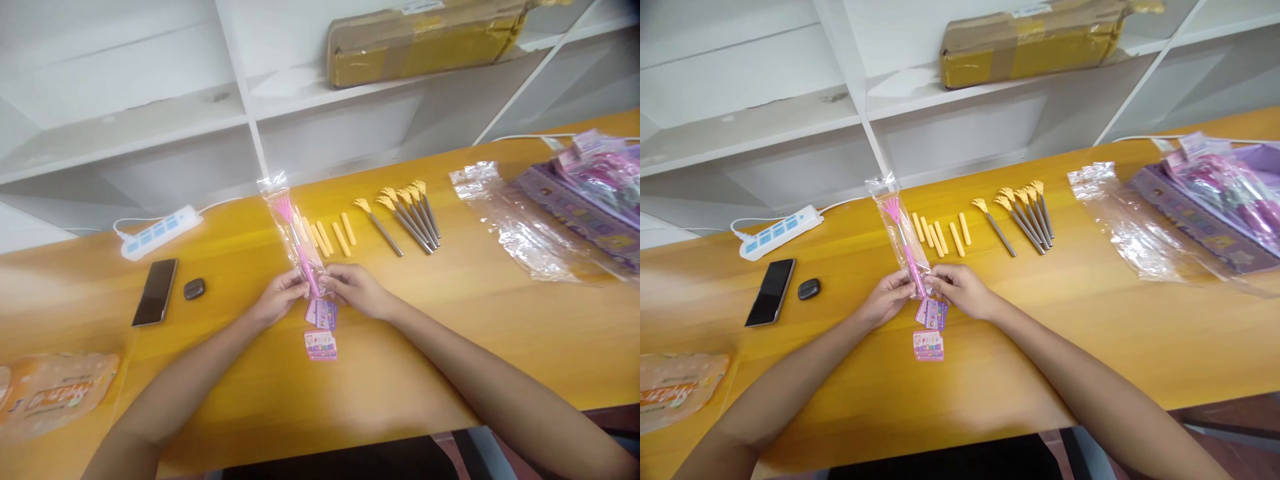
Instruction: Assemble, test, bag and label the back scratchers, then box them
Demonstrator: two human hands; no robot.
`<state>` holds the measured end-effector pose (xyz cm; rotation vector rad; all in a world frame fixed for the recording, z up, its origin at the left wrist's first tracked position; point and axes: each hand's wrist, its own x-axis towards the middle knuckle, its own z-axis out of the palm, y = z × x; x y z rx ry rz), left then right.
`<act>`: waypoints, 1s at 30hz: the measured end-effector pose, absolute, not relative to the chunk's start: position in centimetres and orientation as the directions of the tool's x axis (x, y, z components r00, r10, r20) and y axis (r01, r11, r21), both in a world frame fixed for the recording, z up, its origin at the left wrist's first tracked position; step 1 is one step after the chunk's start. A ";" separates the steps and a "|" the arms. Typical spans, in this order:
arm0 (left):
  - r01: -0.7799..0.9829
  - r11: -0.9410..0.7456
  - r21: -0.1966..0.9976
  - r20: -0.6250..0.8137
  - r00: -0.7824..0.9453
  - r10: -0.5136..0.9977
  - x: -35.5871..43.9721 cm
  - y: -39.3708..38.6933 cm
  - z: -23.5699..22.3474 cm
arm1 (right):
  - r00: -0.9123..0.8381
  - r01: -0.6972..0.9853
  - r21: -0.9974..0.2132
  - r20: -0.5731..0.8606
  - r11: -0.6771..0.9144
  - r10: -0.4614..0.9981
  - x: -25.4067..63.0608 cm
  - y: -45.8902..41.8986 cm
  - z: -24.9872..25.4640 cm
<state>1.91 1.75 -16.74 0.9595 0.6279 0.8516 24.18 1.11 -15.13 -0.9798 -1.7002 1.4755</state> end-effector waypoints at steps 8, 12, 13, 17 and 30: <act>-0.343 0.310 0.886 -0.109 0.497 0.861 2.0 1.7 -16.7 | -0.392 0.120 -0.988 0.041 0.095 0.919 24.0 1.3 -15.3; -0.334 0.311 0.890 -0.124 0.480 0.869 2.0 1.7 -16.6 | -0.385 0.152 -0.981 0.051 0.118 0.921 24.0 1.3 -15.3; -0.332 0.311 0.891 -0.127 0.476 0.870 2.0 1.7 -16.6 | -0.386 0.155 -0.980 0.053 0.121 0.921 24.0 1.3 -15.3; -0.326 0.295 0.898 -0.117 0.470 0.875 2.1 1.5 -16.9 | -0.402 0.166 -0.978 0.048 0.124 0.914 24.0 1.2 -15.3; -0.457 -0.044 0.888 -0.035 -0.162 0.986 -1.2 6.6 -16.3 | -0.843 0.186 -0.943 -0.009 0.276 0.538 22.5 -2.9 -13.3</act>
